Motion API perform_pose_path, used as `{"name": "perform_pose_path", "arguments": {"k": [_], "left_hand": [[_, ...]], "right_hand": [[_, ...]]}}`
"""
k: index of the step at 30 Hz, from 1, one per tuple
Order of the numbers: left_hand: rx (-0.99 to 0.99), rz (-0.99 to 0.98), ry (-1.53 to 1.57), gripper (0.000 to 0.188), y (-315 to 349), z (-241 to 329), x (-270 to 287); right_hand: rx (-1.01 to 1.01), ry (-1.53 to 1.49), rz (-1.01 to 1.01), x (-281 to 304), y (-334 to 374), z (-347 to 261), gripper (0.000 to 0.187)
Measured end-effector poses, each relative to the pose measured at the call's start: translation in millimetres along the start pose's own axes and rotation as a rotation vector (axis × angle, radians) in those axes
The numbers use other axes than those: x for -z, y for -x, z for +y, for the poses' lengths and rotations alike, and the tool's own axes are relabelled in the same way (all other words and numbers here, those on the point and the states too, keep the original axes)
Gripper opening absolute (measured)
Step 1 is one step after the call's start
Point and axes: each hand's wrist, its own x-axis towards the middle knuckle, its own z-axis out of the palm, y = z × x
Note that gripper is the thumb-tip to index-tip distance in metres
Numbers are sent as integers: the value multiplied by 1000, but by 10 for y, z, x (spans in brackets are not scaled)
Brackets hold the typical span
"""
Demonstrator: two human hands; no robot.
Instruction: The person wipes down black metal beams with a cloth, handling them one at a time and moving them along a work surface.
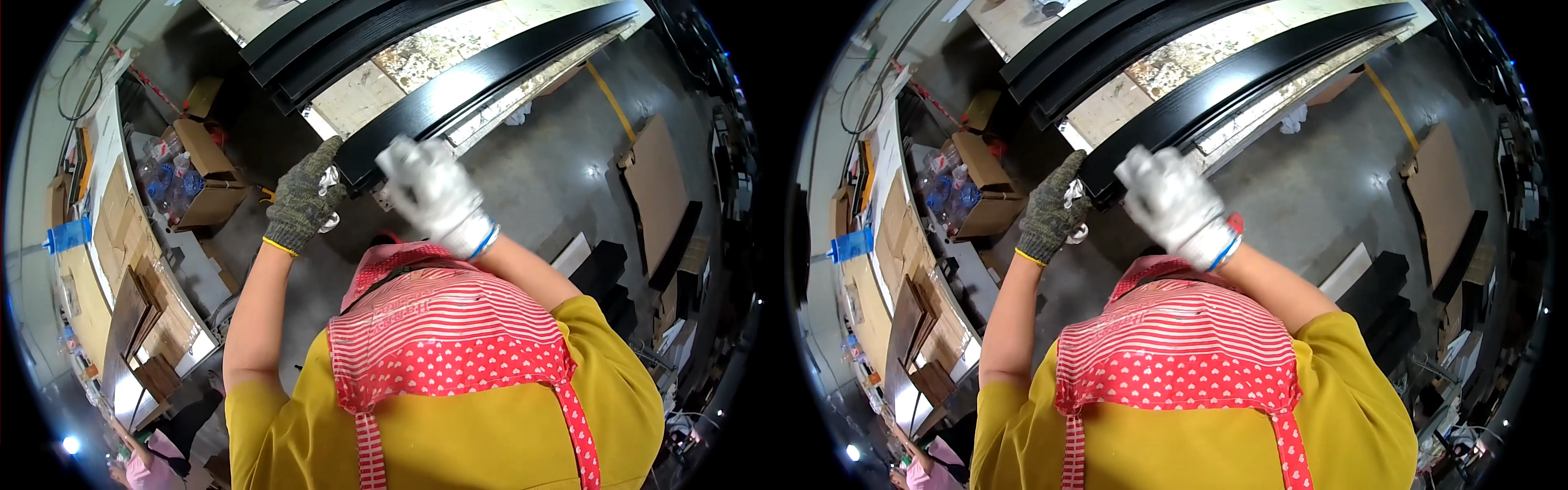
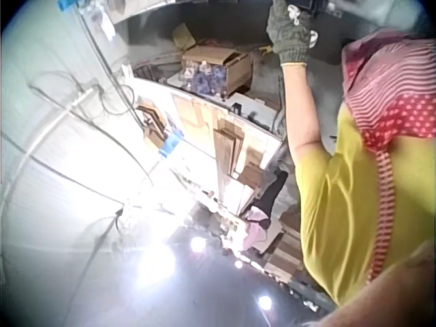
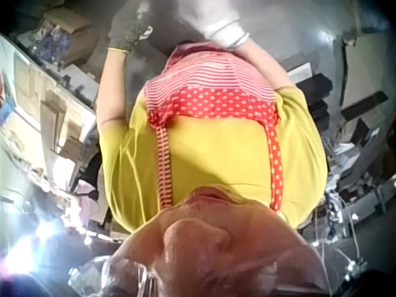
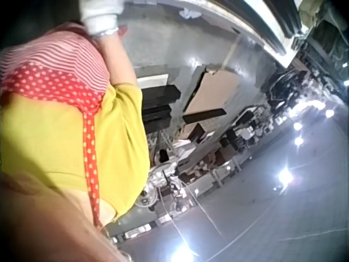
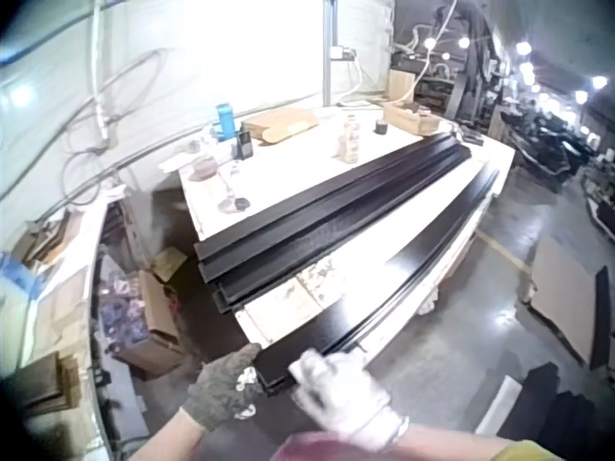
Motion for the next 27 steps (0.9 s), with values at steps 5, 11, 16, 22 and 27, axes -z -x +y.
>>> {"name": "perform_pose_path", "arguments": {"k": [5,11,16,22,27], "left_hand": [[-42,38,-3,68,-19,-94,-35],[17,-49,-267,73,-20,66,26],[10,-35,-294,75,2,62,11],[60,-77,-298,74,-10,122,46],[34,-75,-328,73,10,56,-27]], "right_hand": [[125,-167,-161,-112,52,-278,42],[199,-71,-66,-110,39,-179,40],[153,-82,-110,52,66,-195,42],[203,113,-203,50,21,-1,26],[272,26,-180,108,-138,-144,20]]}}
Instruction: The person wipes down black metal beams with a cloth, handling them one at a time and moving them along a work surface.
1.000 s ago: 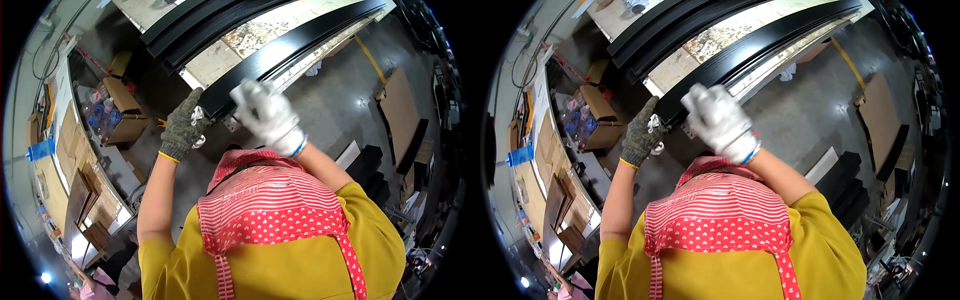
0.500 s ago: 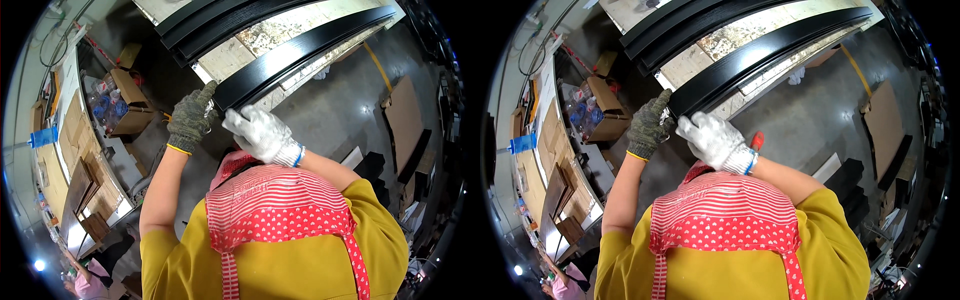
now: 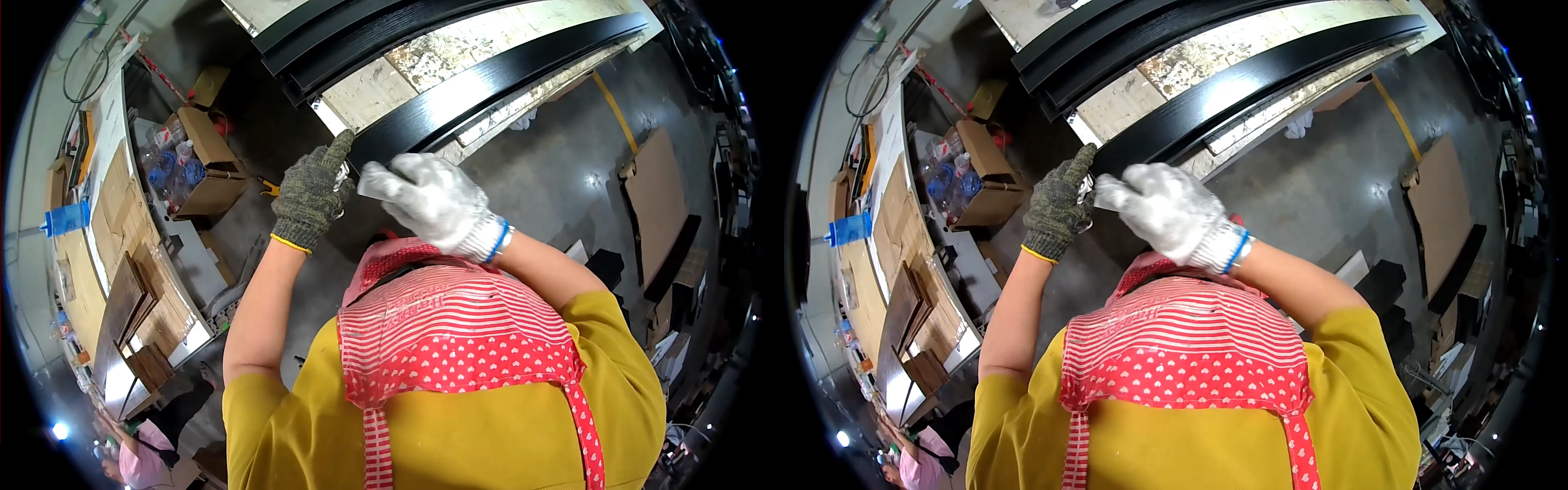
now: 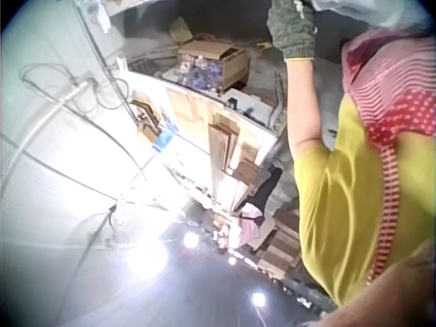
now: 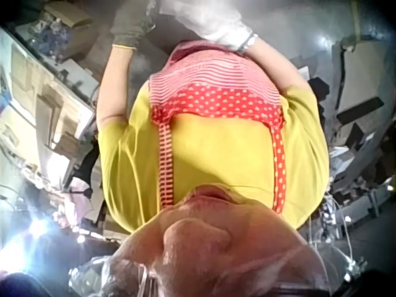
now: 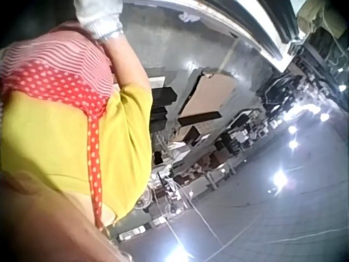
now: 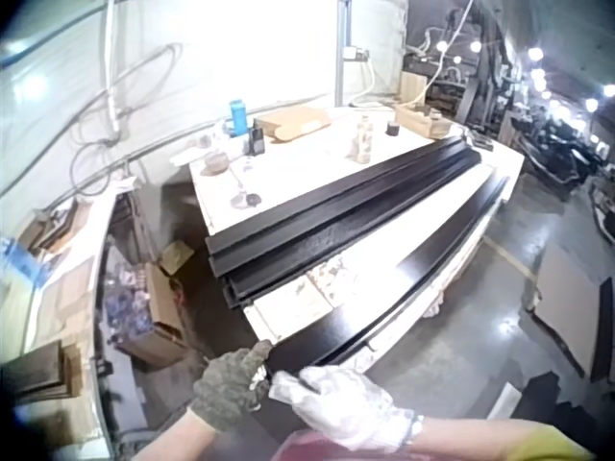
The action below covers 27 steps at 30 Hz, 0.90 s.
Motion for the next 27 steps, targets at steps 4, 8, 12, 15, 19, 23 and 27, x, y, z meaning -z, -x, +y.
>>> {"name": "perform_pose_path", "arguments": {"k": [4,8,12,15,19,23,27], "left_hand": [[-21,11,13,73,0,8,48],[-63,72,-42,72,43,36,45],[-146,40,-105,71,47,58,-25],[-150,10,-53,70,66,87,-16],[-128,-8,23,69,113,49,-23],[-150,62,46,70,65,62,-84],[-178,62,87,69,38,41,-52]], "right_hand": [[10,54,-171,62,33,150,22],[-70,102,-37,242,133,296,17],[11,28,-177,104,-43,123,21],[101,83,-183,137,-66,258,21],[-310,-1,-261,492,-85,522,25],[-181,-130,-327,313,-75,301,20],[123,22,-237,300,-85,353,29]]}}
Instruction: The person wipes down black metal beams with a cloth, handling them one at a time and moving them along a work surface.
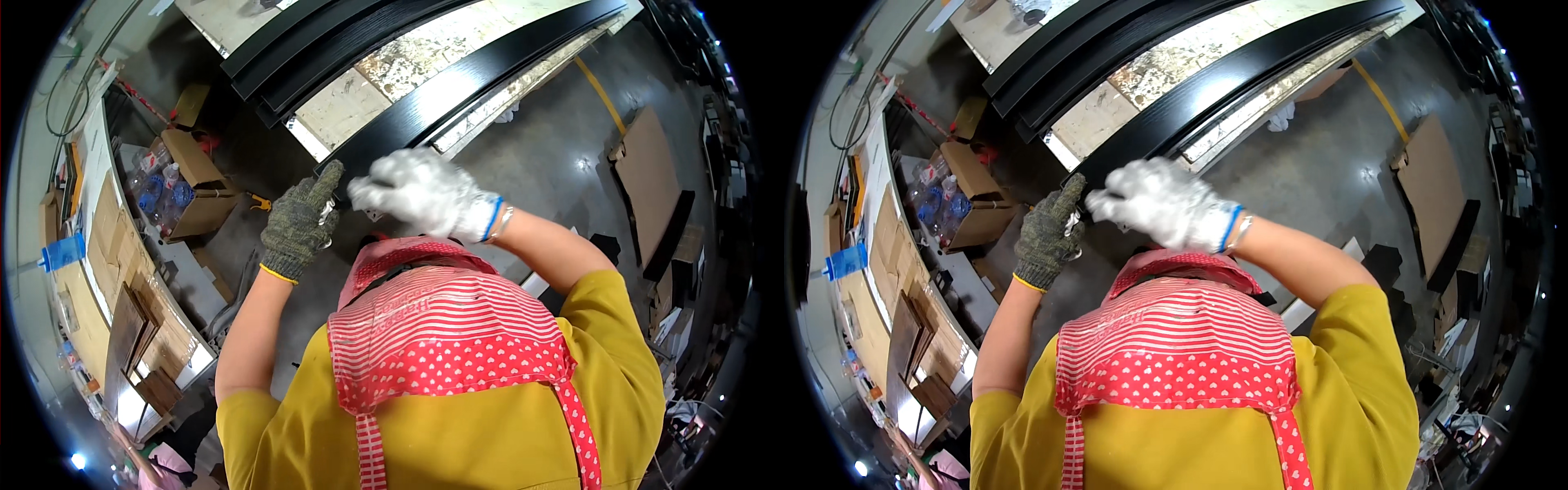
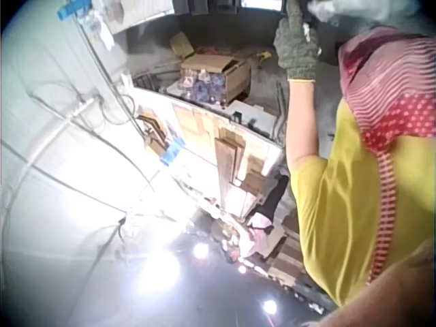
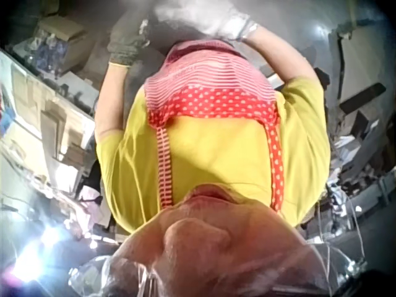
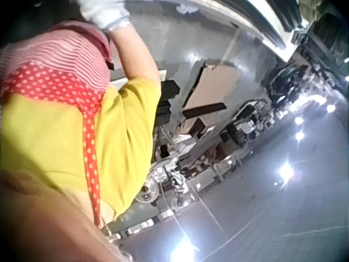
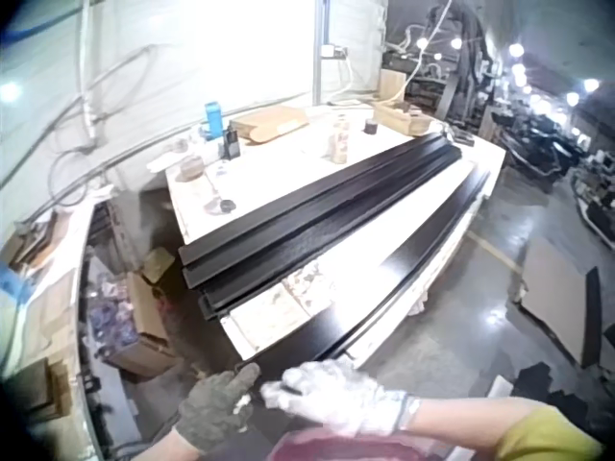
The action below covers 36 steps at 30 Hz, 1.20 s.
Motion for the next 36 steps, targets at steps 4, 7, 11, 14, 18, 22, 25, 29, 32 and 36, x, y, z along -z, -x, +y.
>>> {"name": "perform_pose_path", "arguments": {"k": [4,7,11,14,18,22,25,29,32,36], "left_hand": [[29,14,-4,69,72,-20,9],[-1,14,35,68,17,12,0],[49,-32,50,66,18,15,20],[78,-70,16,65,68,64,113],[224,-143,-65,57,100,317,319],[278,44,433,37,274,740,232],[107,121,412,47,-18,980,3],[350,44,141,54,-372,1320,-88],[471,38,119,54,-471,1388,-205],[549,134,33,50,-483,1542,-355]], "right_hand": [[-908,-435,-19,450,106,250,29],[-342,-273,257,159,300,385,26],[-661,-376,-259,218,-77,48,20],[-332,114,165,229,472,723,24],[-663,-10,598,612,1010,1275,41],[-672,-371,513,886,716,1259,41],[-235,-182,131,859,29,1253,38],[78,-513,-218,390,-915,1060,21],[618,-358,-440,232,-1382,768,22],[858,-306,-651,2,-1563,458,16]]}}
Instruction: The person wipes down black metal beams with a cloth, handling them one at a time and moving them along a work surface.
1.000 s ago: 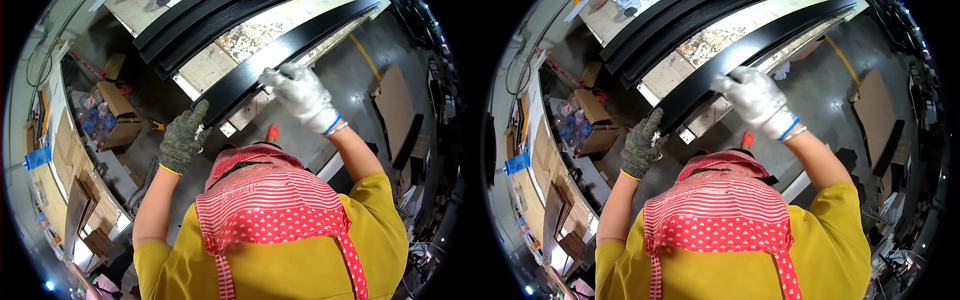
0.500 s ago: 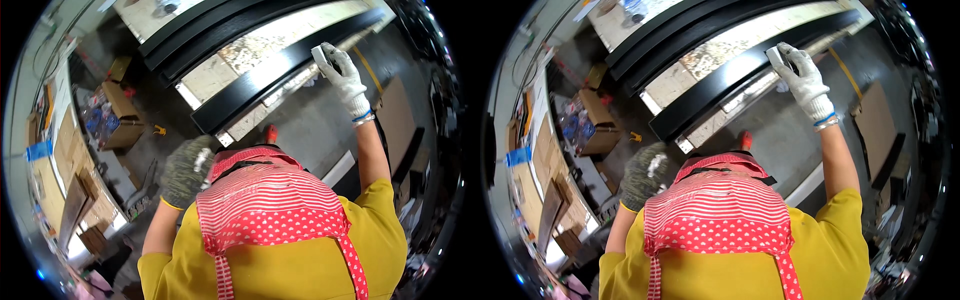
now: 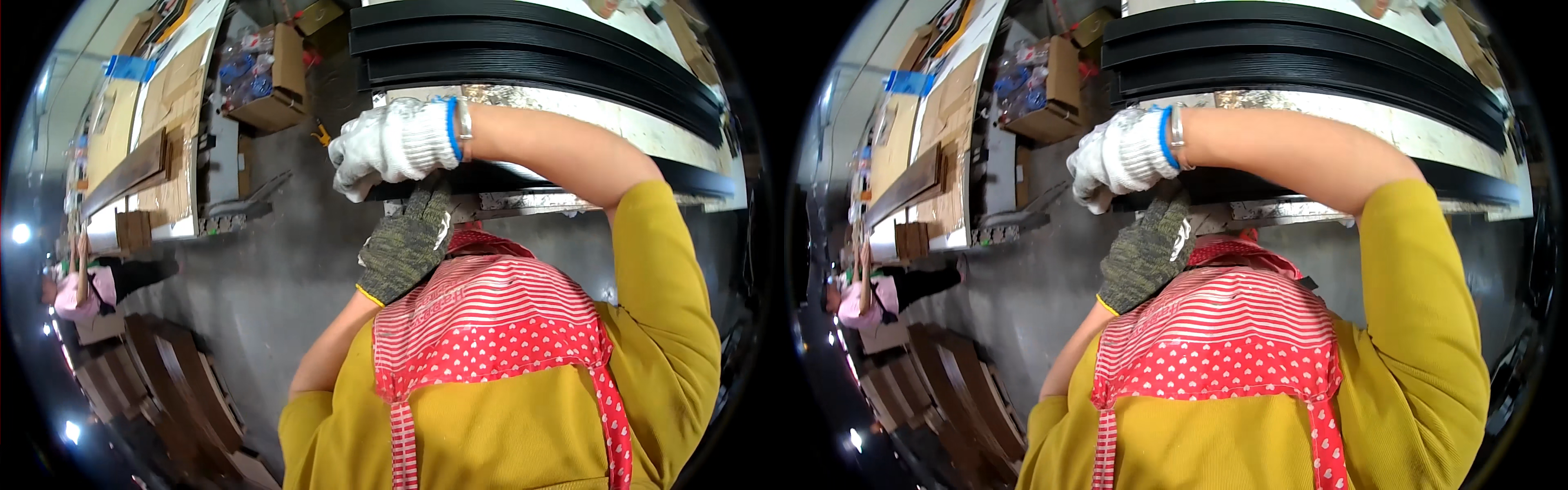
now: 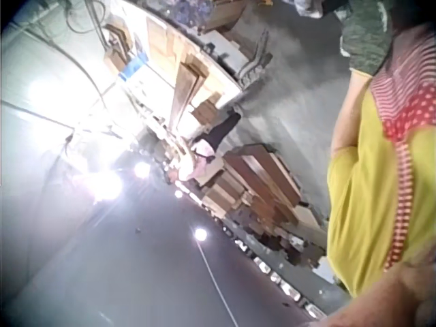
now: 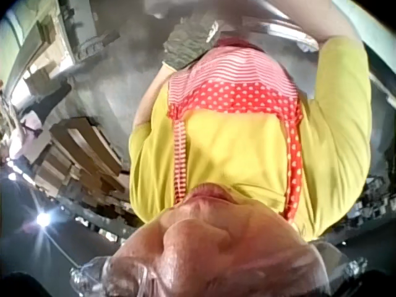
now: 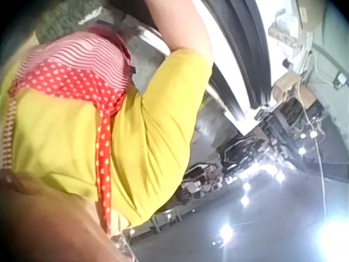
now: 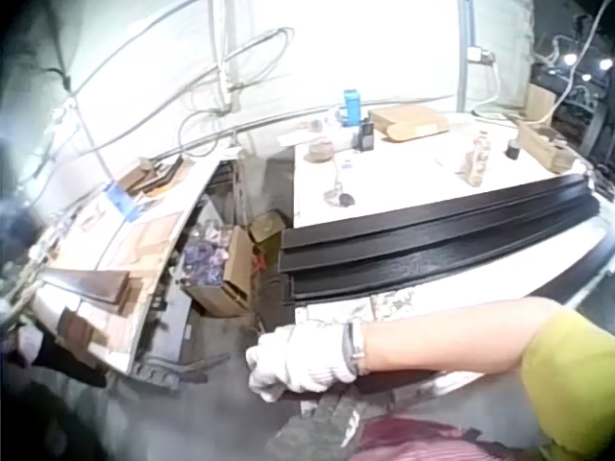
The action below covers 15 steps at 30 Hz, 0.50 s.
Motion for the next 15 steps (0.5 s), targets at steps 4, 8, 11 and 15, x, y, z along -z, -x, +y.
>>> {"name": "perform_pose_path", "arguments": {"k": [4,8,11,15], "left_hand": [[174,41,53,45,-36,188,-7],[131,127,59,44,19,102,-75],[53,142,-97,42,-2,76,-62],[21,118,-43,42,-16,48,-49]], "right_hand": [[-91,-248,16,-117,-141,727,15],[99,231,36,283,-151,395,21],[87,81,-54,67,-23,92,18],[-64,229,21,154,7,338,18]]}}
